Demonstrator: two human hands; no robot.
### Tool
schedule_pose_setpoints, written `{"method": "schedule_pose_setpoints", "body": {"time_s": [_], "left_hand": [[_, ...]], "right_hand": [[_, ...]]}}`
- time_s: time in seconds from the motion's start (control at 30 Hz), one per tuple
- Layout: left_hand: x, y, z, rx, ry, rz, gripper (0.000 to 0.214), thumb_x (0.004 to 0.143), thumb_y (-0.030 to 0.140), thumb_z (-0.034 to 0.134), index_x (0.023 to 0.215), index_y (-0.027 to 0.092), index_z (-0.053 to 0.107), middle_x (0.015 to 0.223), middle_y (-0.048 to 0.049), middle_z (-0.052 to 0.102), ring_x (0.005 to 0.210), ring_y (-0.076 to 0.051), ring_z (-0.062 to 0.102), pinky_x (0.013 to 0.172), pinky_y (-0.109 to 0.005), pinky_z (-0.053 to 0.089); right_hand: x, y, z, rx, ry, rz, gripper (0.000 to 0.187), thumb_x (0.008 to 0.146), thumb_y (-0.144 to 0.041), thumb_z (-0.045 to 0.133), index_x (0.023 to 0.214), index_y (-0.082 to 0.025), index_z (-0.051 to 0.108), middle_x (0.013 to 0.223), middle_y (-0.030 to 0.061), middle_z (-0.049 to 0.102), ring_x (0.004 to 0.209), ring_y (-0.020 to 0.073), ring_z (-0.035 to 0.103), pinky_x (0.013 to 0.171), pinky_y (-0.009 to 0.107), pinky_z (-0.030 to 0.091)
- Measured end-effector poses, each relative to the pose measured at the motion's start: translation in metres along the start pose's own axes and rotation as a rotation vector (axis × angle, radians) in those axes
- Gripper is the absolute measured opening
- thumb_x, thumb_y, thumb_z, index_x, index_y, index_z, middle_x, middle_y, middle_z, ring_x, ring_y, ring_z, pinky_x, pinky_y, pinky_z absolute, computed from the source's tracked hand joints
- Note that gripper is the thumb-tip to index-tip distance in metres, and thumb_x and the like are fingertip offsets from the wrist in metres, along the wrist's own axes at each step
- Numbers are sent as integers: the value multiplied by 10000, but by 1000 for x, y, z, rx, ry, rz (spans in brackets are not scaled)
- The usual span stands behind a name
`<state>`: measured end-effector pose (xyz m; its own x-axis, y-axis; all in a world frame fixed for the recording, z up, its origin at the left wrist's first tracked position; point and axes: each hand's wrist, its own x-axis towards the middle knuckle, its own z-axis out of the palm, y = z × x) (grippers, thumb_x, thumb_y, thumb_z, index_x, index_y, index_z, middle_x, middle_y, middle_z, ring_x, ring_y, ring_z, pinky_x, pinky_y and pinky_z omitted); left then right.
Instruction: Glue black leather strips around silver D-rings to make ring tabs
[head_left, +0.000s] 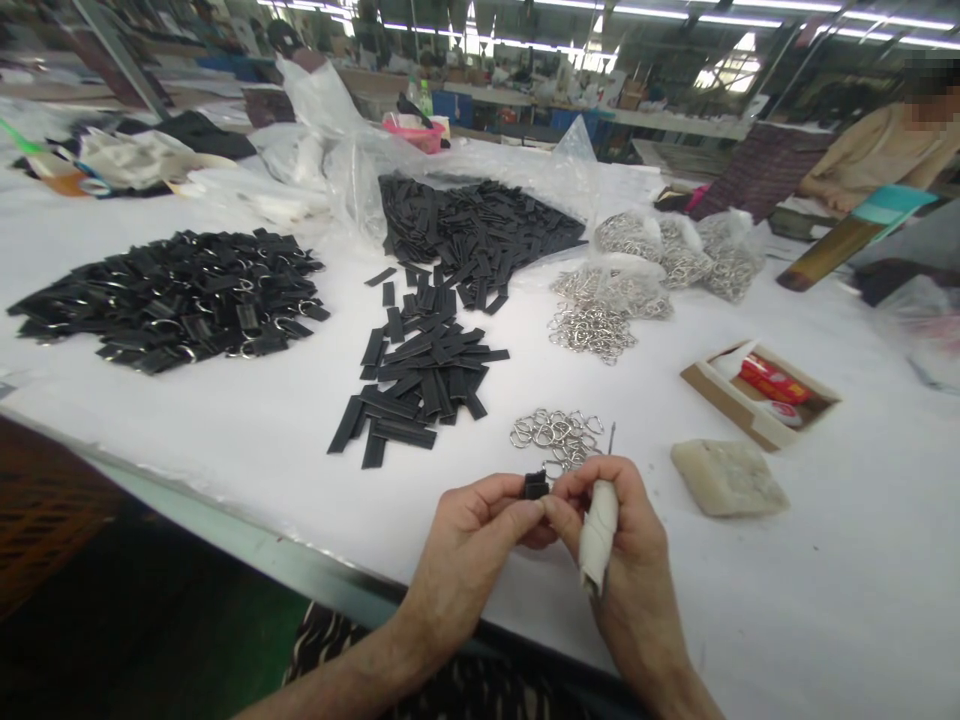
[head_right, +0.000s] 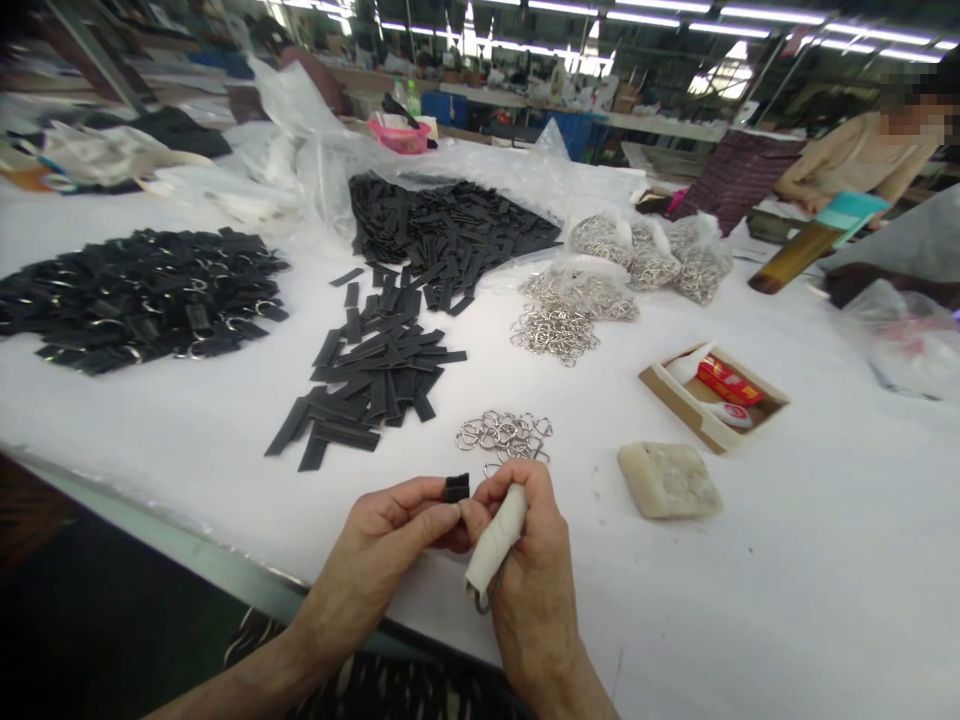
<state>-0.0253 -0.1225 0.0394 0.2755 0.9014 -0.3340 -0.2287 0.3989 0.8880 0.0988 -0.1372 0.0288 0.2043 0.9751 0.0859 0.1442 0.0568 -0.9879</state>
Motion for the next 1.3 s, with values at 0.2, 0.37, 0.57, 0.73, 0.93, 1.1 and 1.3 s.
{"method": "schedule_pose_setpoints", "body": {"time_s": [0.2, 0.37, 0.57, 0.73, 0.93, 1.1, 1.3], "left_hand": [[-2, 1, -4, 104, 25, 17, 155, 816, 232, 588, 856, 125, 694, 796, -71, 717, 757, -188, 645, 748, -279, 492], [-4, 0, -4, 208, 46, 57, 150, 823, 231, 577, 817, 138, 695, 738, -50, 699, 728, -169, 629, 708, -247, 489], [-3, 5, -3, 288, 36, 29, 169, 820, 234, 549, 826, 129, 681, 649, -27, 616, 596, -140, 587, 566, -226, 485], [-1, 7, -4, 375, 48, 112, 169, 808, 256, 563, 714, 150, 656, 909, -23, 570, 465, -45, 487, 385, -171, 374], [0, 5, -3, 156, -96, -31, 176, 832, 213, 511, 867, 144, 668, 742, -31, 651, 655, -145, 612, 581, -238, 519], [1, 3, -5, 146, -38, -42, 177, 817, 196, 535, 844, 128, 696, 766, -47, 681, 709, -154, 622, 681, -271, 532], [1, 0, -6, 98, -19, -51, 169, 818, 212, 545, 808, 116, 683, 750, -56, 688, 700, -171, 649, 710, -308, 544]], "right_hand": [[-1, 1, 3, 29, 29, -3, 133, 777, -225, 637, 878, -235, 551, 663, -49, 544, 527, 97, 528, 472, 202, 459], [0, -1, 2, 36, -6, -72, 99, 800, -197, 606, 852, -246, 539, 636, -60, 547, 548, 97, 542, 495, 193, 454], [0, -3, 1, -46, 3, -47, 103, 787, -187, 603, 817, -232, 515, 630, -58, 520, 552, 103, 517, 478, 198, 414], [-1, -3, -2, -72, -39, 1, 114, 790, -185, 588, 823, -233, 491, 635, -65, 506, 535, 92, 479, 470, 191, 387], [3, -5, -3, -45, -74, 37, 119, 779, -190, 592, 792, -228, 481, 629, -69, 496, 520, 83, 464, 470, 186, 384], [2, -5, 0, -43, -43, 47, 129, 766, -214, 615, 775, -226, 487, 643, -58, 536, 550, 95, 501, 500, 197, 412], [-2, -8, 2, -68, -4, 55, 120, 772, -261, 619, 765, -224, 505, 668, -35, 584, 590, 118, 546, 522, 216, 443]]}}
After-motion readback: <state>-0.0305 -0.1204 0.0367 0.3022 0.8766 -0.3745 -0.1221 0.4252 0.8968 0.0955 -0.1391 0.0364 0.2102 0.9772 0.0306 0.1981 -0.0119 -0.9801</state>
